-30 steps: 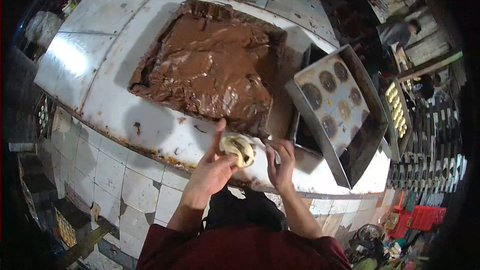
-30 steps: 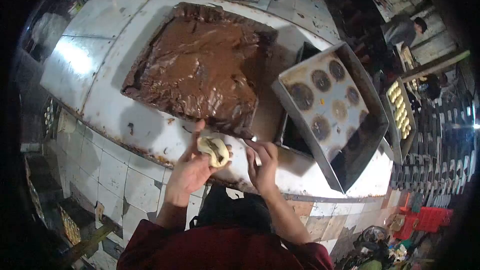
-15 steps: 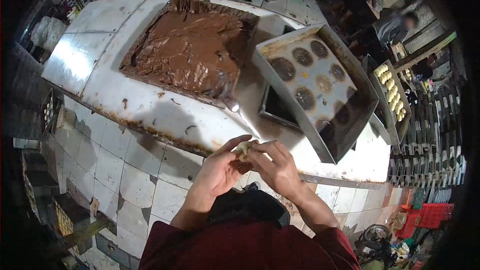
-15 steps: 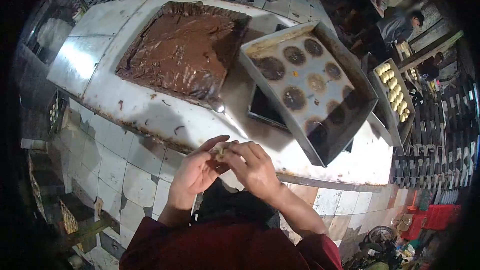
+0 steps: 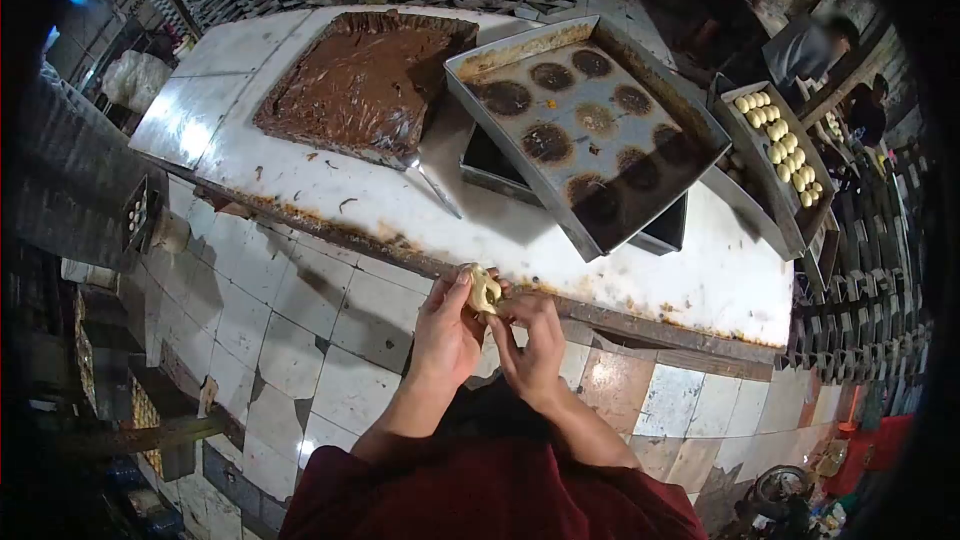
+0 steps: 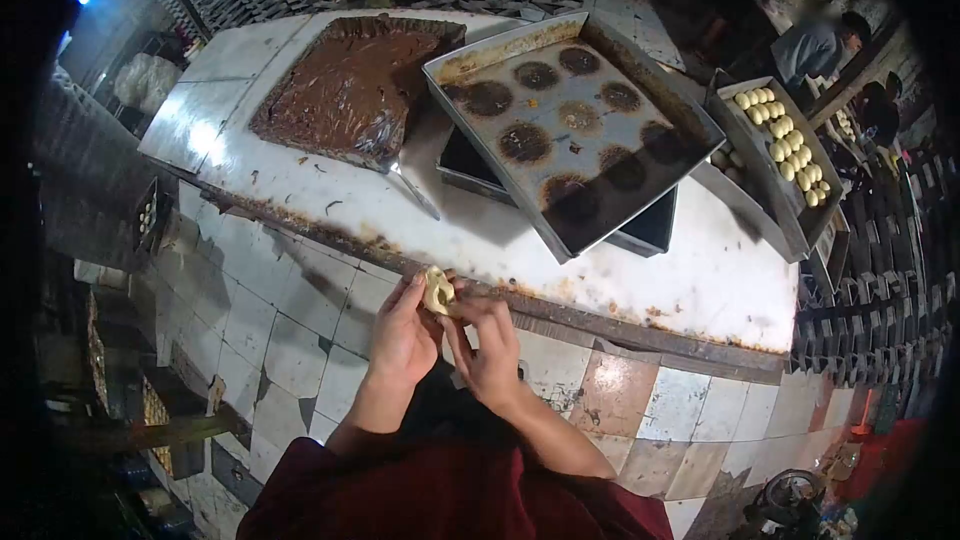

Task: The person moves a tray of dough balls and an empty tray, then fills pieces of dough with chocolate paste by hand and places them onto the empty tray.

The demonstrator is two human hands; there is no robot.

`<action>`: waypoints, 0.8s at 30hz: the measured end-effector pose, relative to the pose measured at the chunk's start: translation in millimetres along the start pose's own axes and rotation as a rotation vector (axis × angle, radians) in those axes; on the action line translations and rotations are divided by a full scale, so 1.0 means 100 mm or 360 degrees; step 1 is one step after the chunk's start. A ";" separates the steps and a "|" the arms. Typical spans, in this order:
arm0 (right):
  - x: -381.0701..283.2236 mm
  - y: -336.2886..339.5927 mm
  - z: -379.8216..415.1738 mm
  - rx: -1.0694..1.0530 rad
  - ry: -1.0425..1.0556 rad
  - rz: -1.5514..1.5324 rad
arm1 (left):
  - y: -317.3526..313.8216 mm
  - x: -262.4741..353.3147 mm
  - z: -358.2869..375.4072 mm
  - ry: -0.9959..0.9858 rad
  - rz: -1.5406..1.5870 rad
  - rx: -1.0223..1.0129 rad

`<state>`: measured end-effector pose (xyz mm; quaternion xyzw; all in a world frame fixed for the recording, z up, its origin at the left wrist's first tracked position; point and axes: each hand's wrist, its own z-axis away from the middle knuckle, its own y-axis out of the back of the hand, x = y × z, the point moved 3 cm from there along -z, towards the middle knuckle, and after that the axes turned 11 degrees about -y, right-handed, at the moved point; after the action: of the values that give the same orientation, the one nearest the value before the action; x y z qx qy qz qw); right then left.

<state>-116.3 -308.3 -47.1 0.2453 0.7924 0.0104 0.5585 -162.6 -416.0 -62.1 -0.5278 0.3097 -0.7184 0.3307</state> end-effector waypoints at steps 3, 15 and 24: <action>-0.16 -0.04 0.14 0.0048 0.0308 0.0211 | 0.09 0.12 0.03 -0.0040 -0.0105 0.0003; -0.65 -0.77 0.05 -0.0268 -0.0242 0.0148 | 0.55 1.07 0.32 -0.0484 -0.0808 -0.0979; -0.65 -0.99 0.27 -0.0236 0.0128 0.0492 | 0.76 0.98 0.22 -0.0112 -0.0567 -0.0280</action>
<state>-112.6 -428.0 -28.8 0.3219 0.7639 0.1643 0.5347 -151.7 -541.7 -63.1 -0.6260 0.2614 -0.7168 0.1616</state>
